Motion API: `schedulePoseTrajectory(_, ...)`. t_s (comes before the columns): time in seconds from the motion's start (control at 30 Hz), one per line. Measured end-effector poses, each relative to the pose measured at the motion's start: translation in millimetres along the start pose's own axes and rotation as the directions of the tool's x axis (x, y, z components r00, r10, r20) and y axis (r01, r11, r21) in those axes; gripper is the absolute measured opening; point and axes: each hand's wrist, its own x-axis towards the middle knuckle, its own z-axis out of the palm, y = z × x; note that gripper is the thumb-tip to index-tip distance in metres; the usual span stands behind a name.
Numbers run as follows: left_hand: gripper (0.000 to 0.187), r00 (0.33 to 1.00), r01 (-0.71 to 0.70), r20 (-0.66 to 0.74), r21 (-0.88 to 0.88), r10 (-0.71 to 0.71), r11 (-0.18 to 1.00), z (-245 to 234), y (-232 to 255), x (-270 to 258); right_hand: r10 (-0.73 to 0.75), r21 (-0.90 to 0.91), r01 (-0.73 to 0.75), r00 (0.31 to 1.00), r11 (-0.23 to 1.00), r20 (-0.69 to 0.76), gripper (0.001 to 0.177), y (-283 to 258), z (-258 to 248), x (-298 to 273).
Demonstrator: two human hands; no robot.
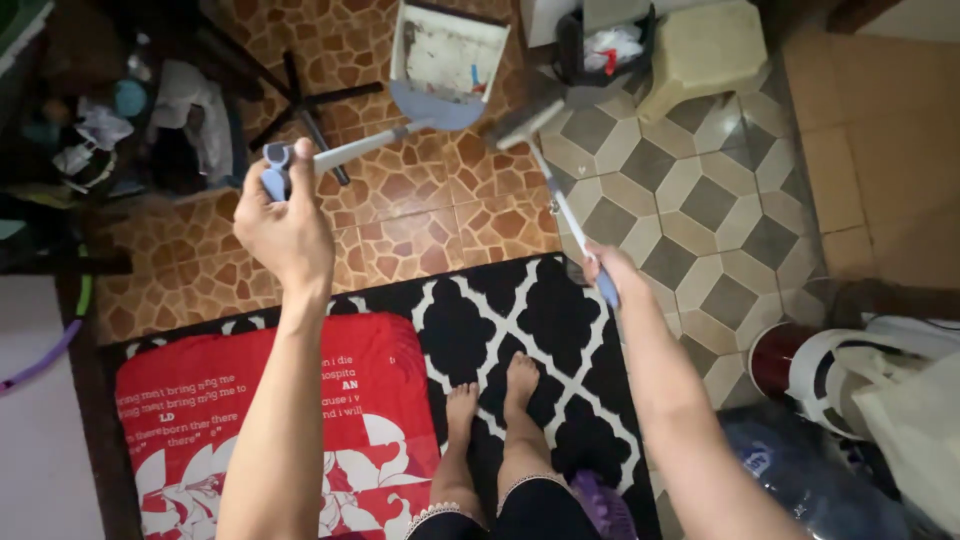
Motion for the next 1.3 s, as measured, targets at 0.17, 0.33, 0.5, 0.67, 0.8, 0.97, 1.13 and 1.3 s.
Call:
schedulePoseTrajectory(0.17,0.03,0.999,-0.012,0.048,-0.002,0.012,1.0,-12,-10,-10,0.038,0.099,-0.039,0.999,0.994,0.016,0.018,61,-19,-59)
schedulePoseTrajectory(0.33,0.029,1.0,-0.006,0.029,-0.028,0.007,1.0,-14,-20,-21,-0.206,-0.288,0.17,0.973,0.942,-0.1,0.007,115,35,-112)
schedulePoseTrajectory(0.5,0.033,0.998,-0.017,0.063,0.056,0.013,0.998,-30,-13,-27,-0.087,-0.406,0.093,0.996,0.909,0.033,0.018,182,69,-147)
schedulePoseTrajectory(0.67,0.033,0.995,-0.012,0.095,0.078,0.005,0.997,-41,-3,-28,-0.046,-0.58,0.1,0.993,0.808,0.107,0.016,182,81,-86)
schedulePoseTrajectory(0.8,0.034,0.994,-0.019,0.109,0.034,0.015,0.999,-45,3,-32,-0.063,-0.587,0.119,0.991,0.801,0.115,0.015,134,39,-75)
schedulePoseTrajectory(0.97,0.035,0.99,0.03,0.138,0.051,-0.037,0.998,-23,17,-47,-0.126,-0.658,0.006,0.983,0.753,-0.136,0.021,45,-67,-118)
schedulePoseTrajectory(1.13,0.033,0.992,0.026,0.117,0.093,-0.037,0.995,15,30,-68,-0.106,-0.543,-0.024,0.973,0.839,-0.206,0.015,4,-151,-175)
schedulePoseTrajectory(1.3,0.033,0.992,0.074,0.095,0.059,-0.079,0.996,44,41,-87,-0.243,-0.5,0.13,0.955,0.856,-0.168,0.012,-7,-150,-201)
